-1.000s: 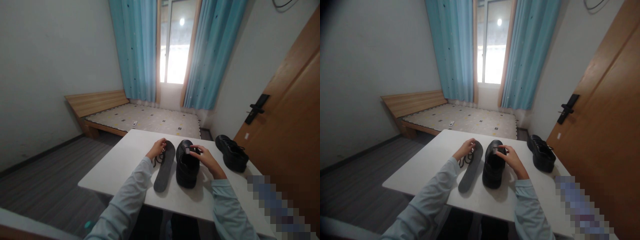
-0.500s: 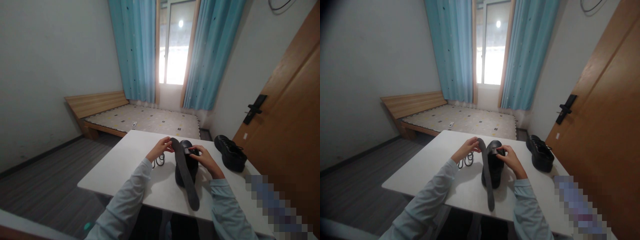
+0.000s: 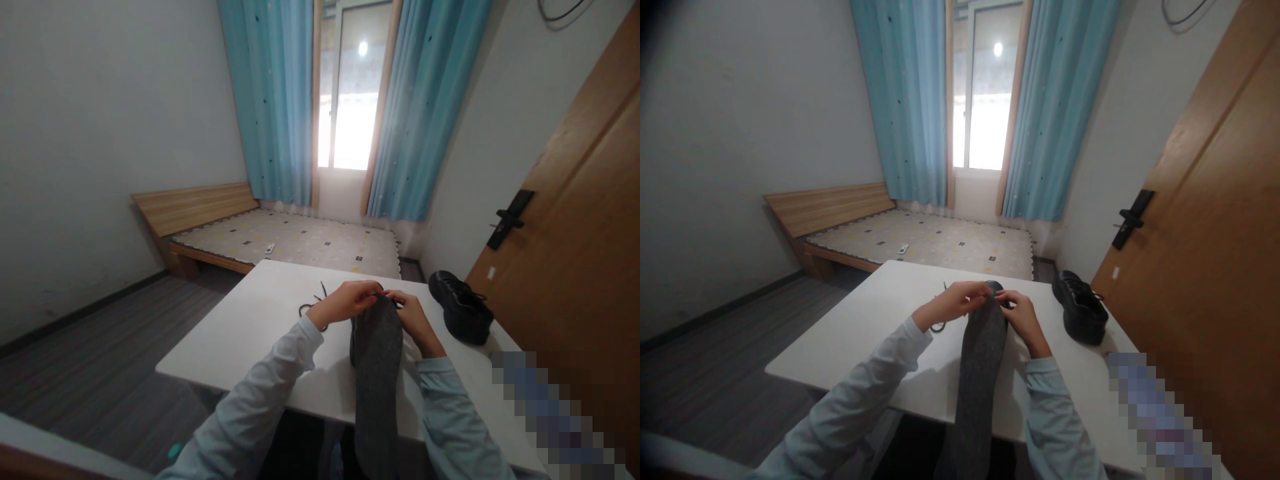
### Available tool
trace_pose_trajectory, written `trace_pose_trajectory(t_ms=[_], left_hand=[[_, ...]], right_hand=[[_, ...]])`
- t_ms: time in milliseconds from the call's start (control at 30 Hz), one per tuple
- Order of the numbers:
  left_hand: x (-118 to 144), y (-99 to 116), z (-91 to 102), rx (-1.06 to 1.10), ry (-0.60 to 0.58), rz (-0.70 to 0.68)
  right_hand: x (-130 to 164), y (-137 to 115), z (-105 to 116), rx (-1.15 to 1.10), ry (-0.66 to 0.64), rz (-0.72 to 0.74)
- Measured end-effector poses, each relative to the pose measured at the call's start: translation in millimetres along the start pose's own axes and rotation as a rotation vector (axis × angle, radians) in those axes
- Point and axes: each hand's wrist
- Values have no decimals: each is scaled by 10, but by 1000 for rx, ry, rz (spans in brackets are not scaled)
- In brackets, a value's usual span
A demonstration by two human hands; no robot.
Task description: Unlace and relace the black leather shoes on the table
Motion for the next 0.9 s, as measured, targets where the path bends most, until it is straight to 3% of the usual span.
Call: trace_pose_trajectory(t_ms=[100, 233, 467, 667, 900], left_hand=[[-32, 34, -68, -136, -48, -70], [-63, 41, -171, -218, -81, -39], [-86, 90, -188, -305, -36, -42], [-79, 142, -198, -474, -235, -66], [-104, 216, -378, -681, -323, -49]], right_hand=[[1, 15, -14, -48, 24, -14], [9, -4, -17, -75, 42, -13], [19, -36, -14, -77, 37, -39], [-1, 2, -14, -119, 41, -35], [-4, -7, -15, -148, 46, -21]])
Point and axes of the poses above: each hand's wrist, its own x-axis away from the middle knuckle, its own z-axis out of the back of the hand, y = z × x, and after that the axes turned 11 degrees about -z, right-handed
